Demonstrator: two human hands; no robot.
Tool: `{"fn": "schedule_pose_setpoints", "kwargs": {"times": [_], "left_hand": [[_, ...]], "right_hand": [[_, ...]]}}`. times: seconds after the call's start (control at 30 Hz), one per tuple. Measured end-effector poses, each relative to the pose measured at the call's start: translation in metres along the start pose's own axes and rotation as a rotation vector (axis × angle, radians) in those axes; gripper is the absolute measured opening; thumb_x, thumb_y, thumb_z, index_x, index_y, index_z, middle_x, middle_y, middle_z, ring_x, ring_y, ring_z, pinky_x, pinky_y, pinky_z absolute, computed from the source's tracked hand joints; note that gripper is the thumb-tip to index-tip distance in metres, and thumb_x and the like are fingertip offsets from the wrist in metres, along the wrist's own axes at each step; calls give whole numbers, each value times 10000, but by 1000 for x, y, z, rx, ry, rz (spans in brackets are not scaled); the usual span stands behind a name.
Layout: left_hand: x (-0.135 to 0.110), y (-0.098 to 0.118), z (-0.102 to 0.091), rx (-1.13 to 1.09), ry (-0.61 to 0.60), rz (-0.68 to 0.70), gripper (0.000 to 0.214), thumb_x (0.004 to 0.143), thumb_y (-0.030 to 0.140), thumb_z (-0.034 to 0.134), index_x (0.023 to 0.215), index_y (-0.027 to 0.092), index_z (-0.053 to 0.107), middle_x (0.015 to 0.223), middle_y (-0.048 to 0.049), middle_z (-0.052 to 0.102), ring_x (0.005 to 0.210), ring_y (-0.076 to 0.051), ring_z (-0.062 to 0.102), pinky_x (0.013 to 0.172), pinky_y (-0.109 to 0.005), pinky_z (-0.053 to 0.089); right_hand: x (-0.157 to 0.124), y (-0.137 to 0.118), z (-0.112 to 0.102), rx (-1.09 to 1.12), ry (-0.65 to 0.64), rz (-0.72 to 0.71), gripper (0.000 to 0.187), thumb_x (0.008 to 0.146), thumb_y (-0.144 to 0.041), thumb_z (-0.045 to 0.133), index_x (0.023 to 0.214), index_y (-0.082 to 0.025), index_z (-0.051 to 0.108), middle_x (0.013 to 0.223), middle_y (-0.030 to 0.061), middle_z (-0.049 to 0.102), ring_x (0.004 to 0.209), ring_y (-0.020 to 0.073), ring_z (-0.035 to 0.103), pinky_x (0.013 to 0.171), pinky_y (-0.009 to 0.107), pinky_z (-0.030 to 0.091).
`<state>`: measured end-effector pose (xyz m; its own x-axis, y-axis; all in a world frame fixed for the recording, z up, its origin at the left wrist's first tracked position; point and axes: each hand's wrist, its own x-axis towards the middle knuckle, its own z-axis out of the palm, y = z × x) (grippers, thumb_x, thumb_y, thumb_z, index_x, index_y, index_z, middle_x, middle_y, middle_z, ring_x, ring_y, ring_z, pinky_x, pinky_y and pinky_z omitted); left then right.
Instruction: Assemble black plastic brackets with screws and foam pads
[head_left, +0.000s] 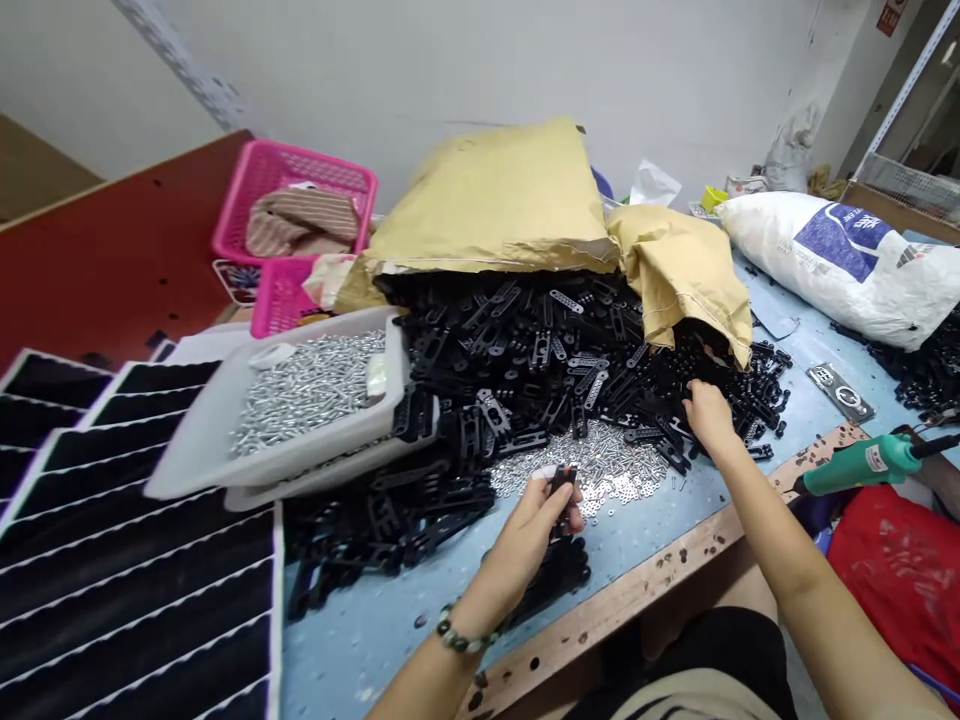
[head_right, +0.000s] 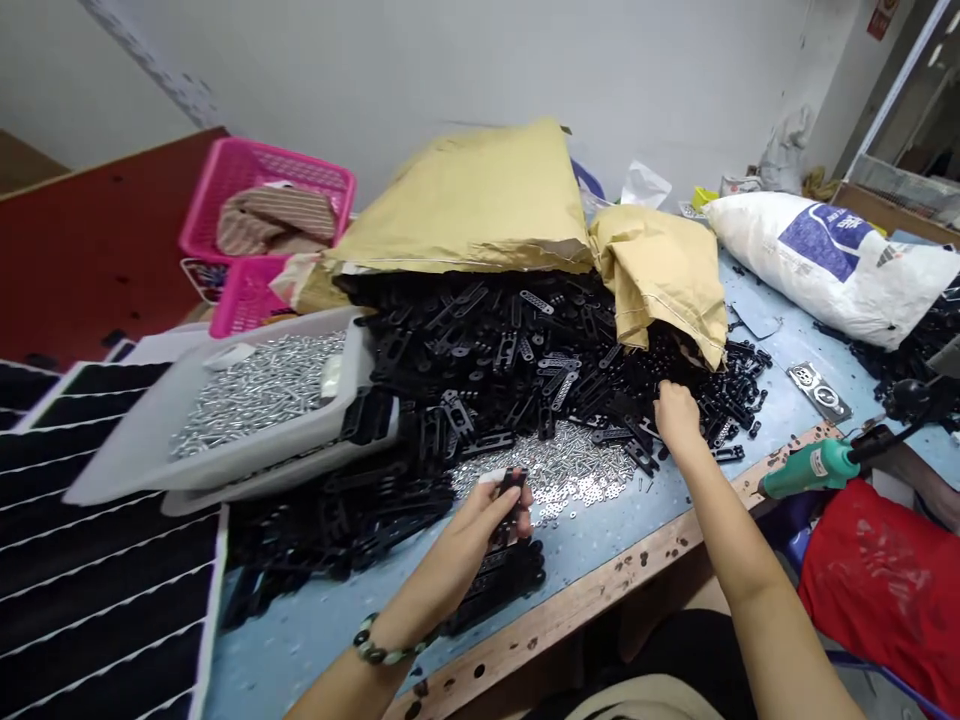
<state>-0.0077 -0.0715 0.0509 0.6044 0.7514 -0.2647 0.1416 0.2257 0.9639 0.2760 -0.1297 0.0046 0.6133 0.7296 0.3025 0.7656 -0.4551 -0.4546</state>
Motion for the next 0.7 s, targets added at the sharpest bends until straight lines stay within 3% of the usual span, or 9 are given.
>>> {"fn": "schedule_pose_setpoints", "kwargs": {"times": [0.17,0.33,0.4,0.47,0.57,0.7], "left_hand": [[-4,5,2,72,-6,61,406,731,513,637,964,192,546,831,-27,632,768,-177,575,748,-325,500],[0,5,-7,125,4,61,459,705,550,640,998,212,539,769,-6,597,602,-153,523,535,-275,457],[2,0,-8,166,11,38,507,703,560,626,1067,221,530,686,28,540,551,-143,491,483,-250,418],[1,-4,-6,224,0,39,520,719,546,613,1119,224,532,629,47,499,546,-147,490,493,-247,414],[-7,-5,1,298,-8,79,473,752,501,602,1129,220,559,675,18,563,656,-190,561,598,-286,463],[-14,-3,8,411,-42,211,399,815,455,556,1133,215,545,1018,-49,647,977,-246,590,879,-372,456]], "right_hand": [[20,-7,7,49,-53,15,305,755,12,515,995,-151,613,904,126,631,904,234,596,812,353,474],[11,-14,-9,211,-33,24,314,858,-130,471,1145,-193,580,995,79,597,844,170,628,783,309,514],[-6,-26,-10,370,-72,6,280,897,-235,451,1149,-213,572,926,35,611,754,141,640,699,278,539],[-29,-44,-8,718,-168,2,279,897,-343,476,1128,-224,577,852,8,623,680,134,643,623,271,547],[-64,-72,-6,1213,-308,79,309,791,-441,633,1010,-223,623,739,-13,611,620,137,618,563,270,527],[-88,-96,-4,1312,-380,121,276,675,-402,750,836,-211,631,669,-34,588,577,105,534,543,239,466]]}}
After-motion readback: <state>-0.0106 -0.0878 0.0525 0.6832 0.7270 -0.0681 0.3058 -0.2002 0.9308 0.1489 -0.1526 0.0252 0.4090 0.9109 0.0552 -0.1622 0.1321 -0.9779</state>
